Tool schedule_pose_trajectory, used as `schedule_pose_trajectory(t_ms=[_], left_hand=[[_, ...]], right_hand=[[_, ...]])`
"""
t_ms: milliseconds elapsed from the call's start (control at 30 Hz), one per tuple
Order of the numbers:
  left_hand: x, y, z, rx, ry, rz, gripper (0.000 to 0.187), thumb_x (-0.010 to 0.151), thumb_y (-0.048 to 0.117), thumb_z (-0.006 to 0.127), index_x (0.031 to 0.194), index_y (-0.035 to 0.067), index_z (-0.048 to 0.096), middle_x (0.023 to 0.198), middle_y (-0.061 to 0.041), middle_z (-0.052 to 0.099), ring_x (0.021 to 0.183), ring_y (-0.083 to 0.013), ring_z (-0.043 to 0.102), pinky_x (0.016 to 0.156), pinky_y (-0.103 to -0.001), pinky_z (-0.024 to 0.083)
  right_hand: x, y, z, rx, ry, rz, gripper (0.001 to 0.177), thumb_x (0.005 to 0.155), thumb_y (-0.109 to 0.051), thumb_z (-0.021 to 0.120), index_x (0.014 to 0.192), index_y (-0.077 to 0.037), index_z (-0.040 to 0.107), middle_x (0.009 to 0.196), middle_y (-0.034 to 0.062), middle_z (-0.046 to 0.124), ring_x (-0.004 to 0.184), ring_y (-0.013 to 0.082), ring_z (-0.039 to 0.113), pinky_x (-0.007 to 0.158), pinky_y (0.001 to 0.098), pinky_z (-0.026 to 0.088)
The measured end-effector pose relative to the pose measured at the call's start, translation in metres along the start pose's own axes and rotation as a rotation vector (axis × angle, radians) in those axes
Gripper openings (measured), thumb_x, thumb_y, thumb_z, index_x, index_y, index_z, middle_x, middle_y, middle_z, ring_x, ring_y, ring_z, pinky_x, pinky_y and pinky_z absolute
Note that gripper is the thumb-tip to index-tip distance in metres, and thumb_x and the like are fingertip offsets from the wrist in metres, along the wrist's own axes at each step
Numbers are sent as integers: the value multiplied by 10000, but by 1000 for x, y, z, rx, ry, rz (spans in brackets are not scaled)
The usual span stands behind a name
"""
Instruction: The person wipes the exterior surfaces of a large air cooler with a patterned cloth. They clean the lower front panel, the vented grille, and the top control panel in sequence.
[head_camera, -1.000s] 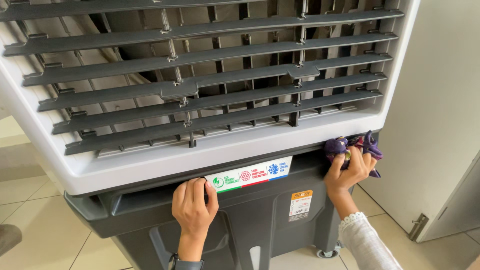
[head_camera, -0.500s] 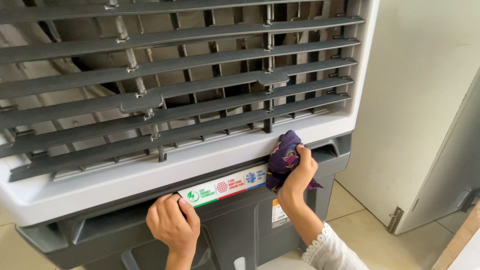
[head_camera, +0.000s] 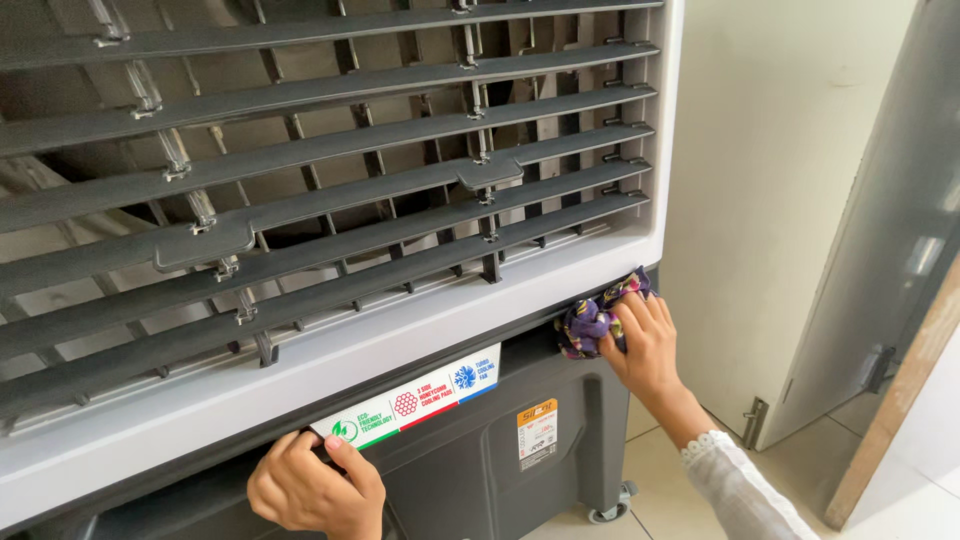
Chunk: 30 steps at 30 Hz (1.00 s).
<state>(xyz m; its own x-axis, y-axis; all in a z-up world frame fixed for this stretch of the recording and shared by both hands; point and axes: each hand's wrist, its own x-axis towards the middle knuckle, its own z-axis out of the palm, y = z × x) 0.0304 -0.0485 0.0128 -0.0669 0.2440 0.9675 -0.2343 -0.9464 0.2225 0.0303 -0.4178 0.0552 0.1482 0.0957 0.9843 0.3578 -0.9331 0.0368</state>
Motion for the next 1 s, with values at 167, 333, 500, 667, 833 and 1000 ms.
schedule_pose_trajectory(t_ms=[167,333,500,667,833,1000], left_hand=[[7,1,-10,8,-24,42,240,1078,220,493,995,24,604,1031,-130,640,1028,-346,589,997,-503,437],[14,-3,-10,-20,-16,107,229,1034,204,521,940,12,600,943,-135,640,923,-338,600,892,-491,474],[11,-15,-8,-35,-80,168,211,995,170,523,902,-8,588,899,-158,642,837,-334,637,830,-475,524],[4,-38,15,-202,-88,267,189,959,139,491,883,-29,532,805,-183,622,693,-307,669,653,-411,551],[-6,-51,32,-336,-108,266,171,949,114,461,896,-47,483,762,-186,605,624,-297,655,583,-378,544],[-3,-41,21,-217,-80,235,196,962,140,486,869,-30,519,792,-182,610,653,-299,641,616,-397,528]], right_hand=[[-13,51,-32,83,164,730,189,1090,-219,595,1099,-37,646,1011,178,658,912,273,623,835,399,515],[29,169,-10,339,468,1011,400,971,-270,682,1289,-101,509,1227,108,590,1016,156,600,855,341,510],[5,191,80,579,-64,1150,439,1060,-358,474,1220,7,660,1167,190,710,1043,256,635,944,380,480],[-37,136,55,248,-69,890,458,1038,-311,384,1259,4,633,1366,254,567,1211,407,544,1033,450,423],[-19,74,29,-63,-113,707,417,1002,-238,403,1217,18,652,1426,255,482,1178,477,487,1031,519,398],[-2,21,15,-245,-107,614,302,953,-191,492,1021,21,697,1391,243,501,1187,443,478,1007,502,431]])
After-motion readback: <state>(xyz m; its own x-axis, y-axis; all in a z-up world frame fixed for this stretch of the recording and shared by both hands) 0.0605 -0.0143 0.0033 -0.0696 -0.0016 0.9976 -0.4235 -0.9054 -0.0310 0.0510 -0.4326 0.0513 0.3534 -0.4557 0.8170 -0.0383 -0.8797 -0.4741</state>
